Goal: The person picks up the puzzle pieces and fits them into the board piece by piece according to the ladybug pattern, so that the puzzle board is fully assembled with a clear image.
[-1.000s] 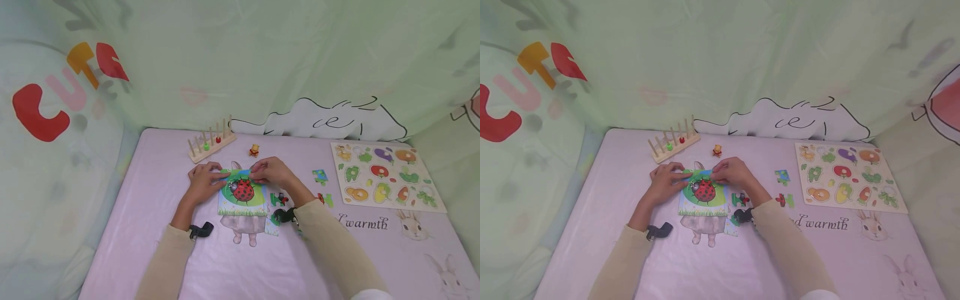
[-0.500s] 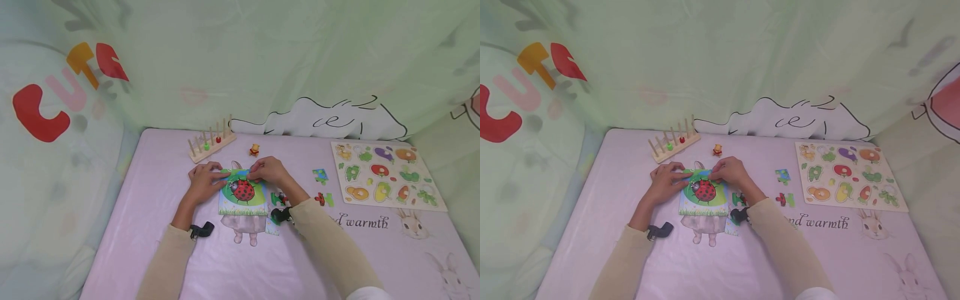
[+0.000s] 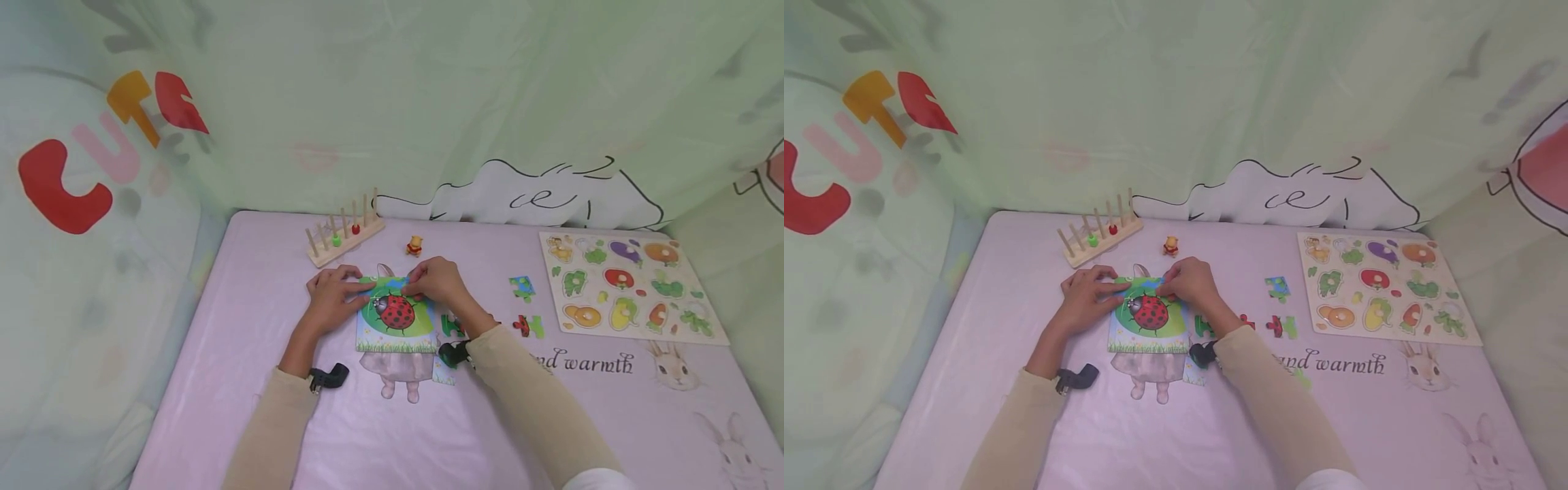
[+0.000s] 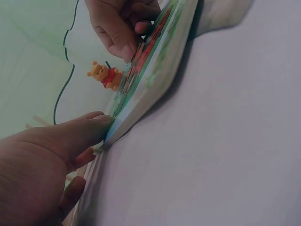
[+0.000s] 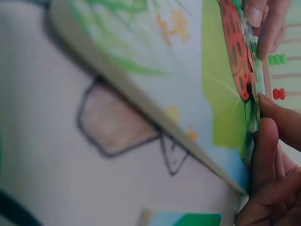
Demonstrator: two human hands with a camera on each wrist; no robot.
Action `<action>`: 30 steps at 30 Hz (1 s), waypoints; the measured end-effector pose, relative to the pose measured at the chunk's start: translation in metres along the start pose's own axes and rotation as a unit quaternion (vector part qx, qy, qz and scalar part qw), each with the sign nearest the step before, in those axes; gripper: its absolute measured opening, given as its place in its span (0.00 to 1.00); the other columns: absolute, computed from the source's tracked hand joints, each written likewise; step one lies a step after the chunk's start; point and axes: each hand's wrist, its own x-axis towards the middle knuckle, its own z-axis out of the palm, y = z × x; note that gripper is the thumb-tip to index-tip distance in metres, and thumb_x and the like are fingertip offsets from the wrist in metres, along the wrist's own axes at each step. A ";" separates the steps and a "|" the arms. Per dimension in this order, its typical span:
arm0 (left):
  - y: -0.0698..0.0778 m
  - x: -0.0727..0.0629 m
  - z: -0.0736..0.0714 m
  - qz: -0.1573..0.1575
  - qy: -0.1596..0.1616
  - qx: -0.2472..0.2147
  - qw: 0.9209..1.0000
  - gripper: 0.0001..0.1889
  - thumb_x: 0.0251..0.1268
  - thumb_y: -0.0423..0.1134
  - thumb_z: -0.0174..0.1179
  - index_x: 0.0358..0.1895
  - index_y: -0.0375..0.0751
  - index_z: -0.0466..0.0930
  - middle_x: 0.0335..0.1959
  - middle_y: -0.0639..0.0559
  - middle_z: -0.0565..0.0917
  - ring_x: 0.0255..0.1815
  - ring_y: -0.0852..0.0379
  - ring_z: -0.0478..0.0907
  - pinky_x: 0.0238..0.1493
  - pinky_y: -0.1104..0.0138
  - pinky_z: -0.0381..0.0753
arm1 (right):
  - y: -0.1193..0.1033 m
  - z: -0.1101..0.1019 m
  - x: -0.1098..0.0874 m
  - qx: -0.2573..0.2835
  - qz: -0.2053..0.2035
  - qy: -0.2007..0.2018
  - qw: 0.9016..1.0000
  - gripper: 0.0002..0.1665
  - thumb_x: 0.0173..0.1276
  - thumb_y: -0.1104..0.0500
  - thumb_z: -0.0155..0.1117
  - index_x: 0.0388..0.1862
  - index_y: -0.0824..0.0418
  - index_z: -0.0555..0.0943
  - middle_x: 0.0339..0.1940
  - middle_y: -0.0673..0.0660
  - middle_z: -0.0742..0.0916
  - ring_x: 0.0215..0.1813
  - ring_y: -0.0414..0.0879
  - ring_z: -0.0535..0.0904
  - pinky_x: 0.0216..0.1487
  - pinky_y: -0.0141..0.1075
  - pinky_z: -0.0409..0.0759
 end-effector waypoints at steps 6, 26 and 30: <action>0.001 0.000 0.000 0.000 0.001 -0.004 1.000 0.17 0.70 0.50 0.65 0.60 0.62 0.86 0.63 0.54 0.77 0.64 0.45 0.65 0.65 0.40 0.48 | -0.002 -0.006 -0.001 -0.001 0.000 -0.018 1.000 0.14 0.58 0.51 0.81 0.32 0.58 0.85 0.21 0.50 0.88 0.27 0.43 0.86 0.45 0.37 0.74; 0.020 0.014 0.012 -0.057 0.024 -0.006 0.998 0.13 0.70 0.55 0.65 0.54 0.66 0.88 0.54 0.52 0.76 0.61 0.40 0.64 0.70 0.32 0.38 | 0.005 -0.010 0.007 -0.032 -0.006 -0.036 0.999 0.15 0.63 0.53 0.78 0.29 0.57 0.80 0.18 0.48 0.80 0.24 0.42 0.75 0.34 0.35 0.69; 0.028 0.018 0.016 -0.077 0.031 -0.014 0.996 0.12 0.68 0.55 0.66 0.52 0.66 0.89 0.52 0.53 0.75 0.60 0.40 0.64 0.70 0.29 0.32 | 0.004 -0.011 0.006 -0.026 -0.009 -0.039 0.999 0.15 0.62 0.53 0.78 0.28 0.58 0.80 0.16 0.48 0.80 0.23 0.42 0.75 0.32 0.35 0.69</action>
